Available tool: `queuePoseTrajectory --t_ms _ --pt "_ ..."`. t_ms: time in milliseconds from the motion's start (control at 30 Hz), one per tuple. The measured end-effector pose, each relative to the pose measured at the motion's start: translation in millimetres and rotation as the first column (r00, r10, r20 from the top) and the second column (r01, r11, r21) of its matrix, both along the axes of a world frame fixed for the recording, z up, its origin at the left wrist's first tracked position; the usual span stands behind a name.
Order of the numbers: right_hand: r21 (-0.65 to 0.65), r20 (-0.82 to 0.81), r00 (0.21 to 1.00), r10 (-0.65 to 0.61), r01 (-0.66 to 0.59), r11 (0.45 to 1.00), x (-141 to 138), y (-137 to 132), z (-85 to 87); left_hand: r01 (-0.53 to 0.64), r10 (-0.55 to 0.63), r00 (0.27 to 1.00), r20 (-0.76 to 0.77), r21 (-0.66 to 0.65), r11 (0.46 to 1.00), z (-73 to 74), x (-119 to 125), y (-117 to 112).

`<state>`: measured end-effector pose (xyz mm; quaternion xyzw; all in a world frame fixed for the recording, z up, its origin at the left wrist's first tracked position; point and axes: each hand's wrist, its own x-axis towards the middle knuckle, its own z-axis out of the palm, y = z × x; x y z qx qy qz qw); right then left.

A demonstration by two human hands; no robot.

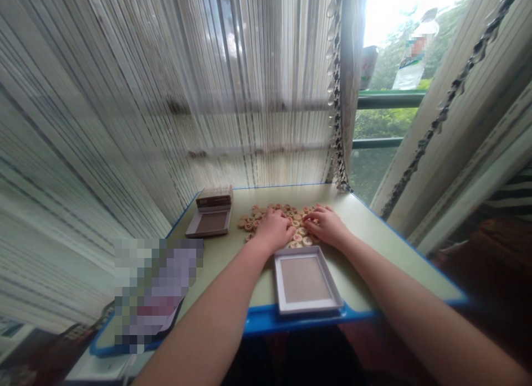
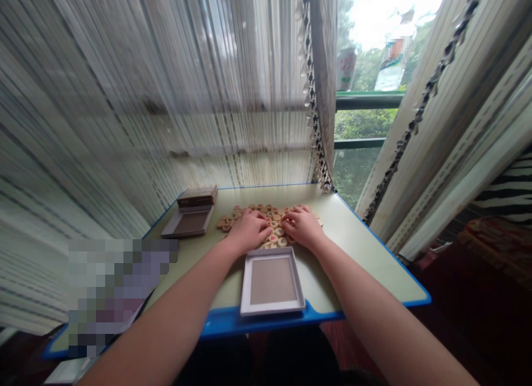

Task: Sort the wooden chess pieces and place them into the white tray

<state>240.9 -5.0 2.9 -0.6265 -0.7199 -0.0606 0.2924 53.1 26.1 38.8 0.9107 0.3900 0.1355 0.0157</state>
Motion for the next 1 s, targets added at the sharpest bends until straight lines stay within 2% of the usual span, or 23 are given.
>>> queuePoseTrajectory --t_ms 267,467,733,1000 --pt "-0.018 -0.005 1.0 -0.026 0.026 0.999 -3 -1 2.5 -0.018 0.023 0.997 0.068 -0.071 0.997 -3.6 4 9" --pt "-0.019 -0.002 1.0 -0.013 0.013 1.0 -2 0 2.8 0.029 -0.021 0.989 0.149 -0.052 0.998 -4.7 5 12" --pt "-0.012 -0.01 1.0 0.01 -0.011 1.0 2 1 0.0 0.096 -0.057 0.967 0.248 -0.146 0.985 -8.7 3 17" --pt "-0.019 -0.023 1.0 0.012 -0.013 1.0 1 2 -1.2 0.109 -0.062 0.964 0.259 -0.172 0.979 -7.7 0 21"
